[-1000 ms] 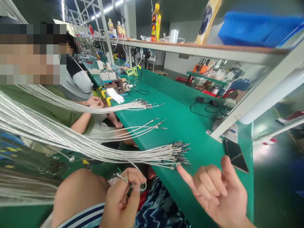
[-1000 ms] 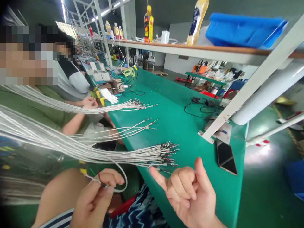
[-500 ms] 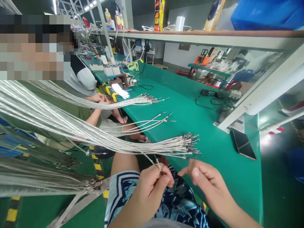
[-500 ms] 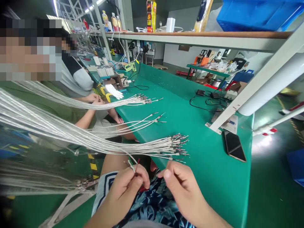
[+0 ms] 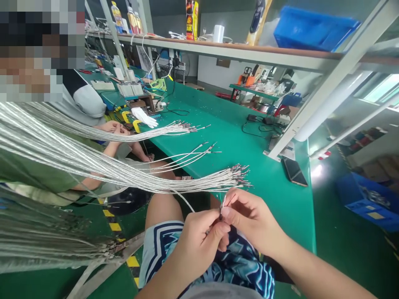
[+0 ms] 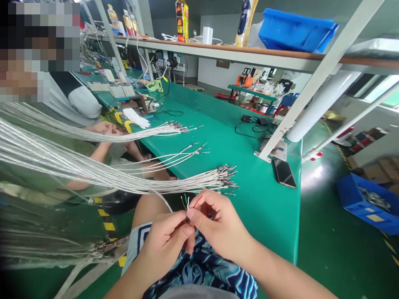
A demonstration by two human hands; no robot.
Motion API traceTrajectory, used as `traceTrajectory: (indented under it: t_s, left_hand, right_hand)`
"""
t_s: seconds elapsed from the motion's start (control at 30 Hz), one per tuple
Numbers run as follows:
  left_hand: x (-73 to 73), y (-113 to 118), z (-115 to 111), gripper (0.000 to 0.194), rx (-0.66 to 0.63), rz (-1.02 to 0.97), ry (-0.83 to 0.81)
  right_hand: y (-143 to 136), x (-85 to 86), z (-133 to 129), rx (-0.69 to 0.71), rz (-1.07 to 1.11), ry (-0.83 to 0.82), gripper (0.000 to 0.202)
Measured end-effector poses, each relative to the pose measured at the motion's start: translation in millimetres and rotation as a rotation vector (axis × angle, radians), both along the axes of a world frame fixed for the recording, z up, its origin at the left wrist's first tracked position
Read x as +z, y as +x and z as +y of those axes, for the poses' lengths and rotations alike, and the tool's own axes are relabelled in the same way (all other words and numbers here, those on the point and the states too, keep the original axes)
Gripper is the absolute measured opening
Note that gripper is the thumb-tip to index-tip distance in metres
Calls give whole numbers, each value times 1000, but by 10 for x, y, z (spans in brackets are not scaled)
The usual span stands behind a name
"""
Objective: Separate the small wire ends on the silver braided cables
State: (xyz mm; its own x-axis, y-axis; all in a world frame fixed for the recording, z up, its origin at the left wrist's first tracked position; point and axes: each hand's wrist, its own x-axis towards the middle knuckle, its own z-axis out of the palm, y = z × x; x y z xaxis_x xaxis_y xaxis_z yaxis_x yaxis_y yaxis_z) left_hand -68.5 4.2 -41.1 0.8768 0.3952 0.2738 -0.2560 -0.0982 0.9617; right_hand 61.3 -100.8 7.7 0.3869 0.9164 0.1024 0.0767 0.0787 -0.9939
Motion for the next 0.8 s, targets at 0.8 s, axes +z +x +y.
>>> traceTrajectory:
  t_s: [0.8]
  left_hand:
    - [160,545,172,45,272,86,-303]
  right_hand:
    - [933,545,573,209,-1175,386,17]
